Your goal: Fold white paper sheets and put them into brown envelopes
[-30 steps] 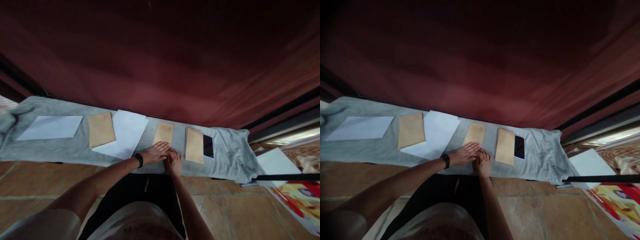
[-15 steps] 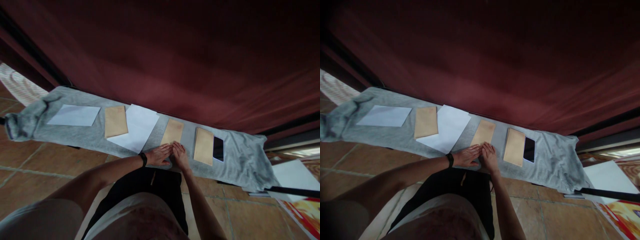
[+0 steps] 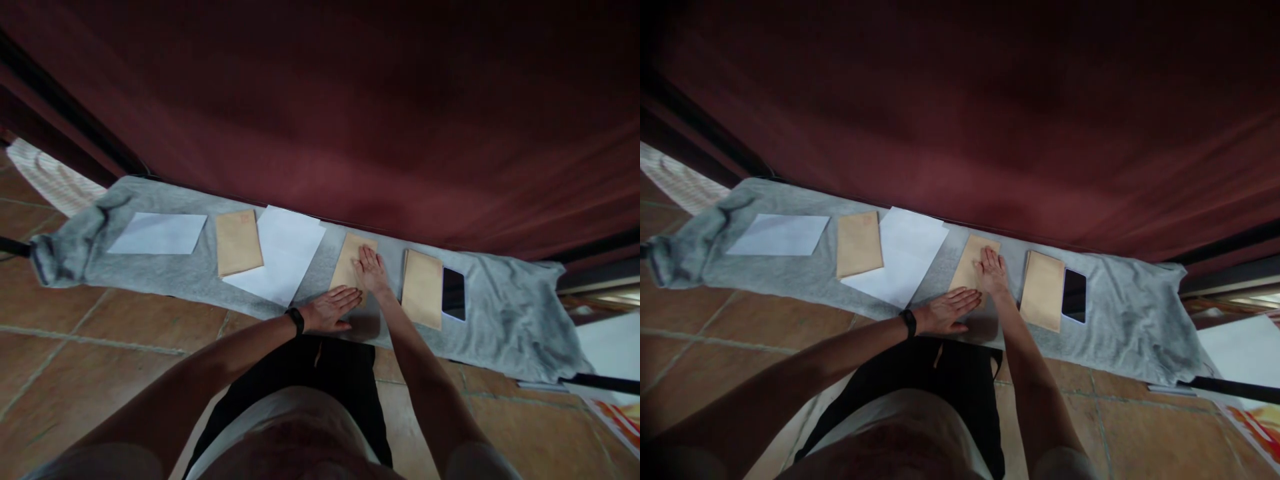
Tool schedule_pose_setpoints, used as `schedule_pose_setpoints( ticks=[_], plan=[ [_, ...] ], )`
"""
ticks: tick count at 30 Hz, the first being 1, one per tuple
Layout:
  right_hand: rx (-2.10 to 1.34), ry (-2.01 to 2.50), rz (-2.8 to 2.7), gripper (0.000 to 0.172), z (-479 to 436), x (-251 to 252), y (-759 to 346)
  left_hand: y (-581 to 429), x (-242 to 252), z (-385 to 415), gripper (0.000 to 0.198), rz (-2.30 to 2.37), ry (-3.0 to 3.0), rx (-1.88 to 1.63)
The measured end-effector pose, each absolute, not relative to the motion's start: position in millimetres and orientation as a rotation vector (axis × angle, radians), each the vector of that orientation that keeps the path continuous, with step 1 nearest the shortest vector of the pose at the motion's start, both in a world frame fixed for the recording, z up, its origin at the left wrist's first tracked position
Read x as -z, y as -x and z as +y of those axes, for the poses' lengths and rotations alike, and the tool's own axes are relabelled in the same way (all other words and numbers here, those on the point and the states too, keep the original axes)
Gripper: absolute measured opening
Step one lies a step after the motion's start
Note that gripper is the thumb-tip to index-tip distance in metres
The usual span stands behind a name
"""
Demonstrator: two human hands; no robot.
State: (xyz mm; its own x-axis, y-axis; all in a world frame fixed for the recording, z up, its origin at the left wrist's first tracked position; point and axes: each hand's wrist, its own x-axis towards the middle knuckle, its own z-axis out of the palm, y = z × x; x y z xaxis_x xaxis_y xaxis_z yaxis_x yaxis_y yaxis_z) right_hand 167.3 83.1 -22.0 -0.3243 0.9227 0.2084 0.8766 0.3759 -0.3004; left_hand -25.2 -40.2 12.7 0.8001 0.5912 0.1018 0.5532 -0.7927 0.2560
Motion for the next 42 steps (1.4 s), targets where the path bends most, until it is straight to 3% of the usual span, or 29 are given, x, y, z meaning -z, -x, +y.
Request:
schedule_pose_setpoints(
  ticks=[18,34,42],
  plan=[
    [-0.203,1.549,-2.518,0.060,55.7,10.3,-161.9,23.2,-10.8,-40.9,0.074,0.922,-2.802,-0.250],
    [-0.359,1.446,-2.558,0.055,-6.4,6.5,-159.7,22.3,-7.9,-46.7,0.052,0.952,-2.886,-0.385],
    [-0.246,1.481,-2.557,0.054,23.2,3.9,-166.9,23.6,-0.8,-45.0,0.061,0.958,-2.841,-0.438]
  ],
)
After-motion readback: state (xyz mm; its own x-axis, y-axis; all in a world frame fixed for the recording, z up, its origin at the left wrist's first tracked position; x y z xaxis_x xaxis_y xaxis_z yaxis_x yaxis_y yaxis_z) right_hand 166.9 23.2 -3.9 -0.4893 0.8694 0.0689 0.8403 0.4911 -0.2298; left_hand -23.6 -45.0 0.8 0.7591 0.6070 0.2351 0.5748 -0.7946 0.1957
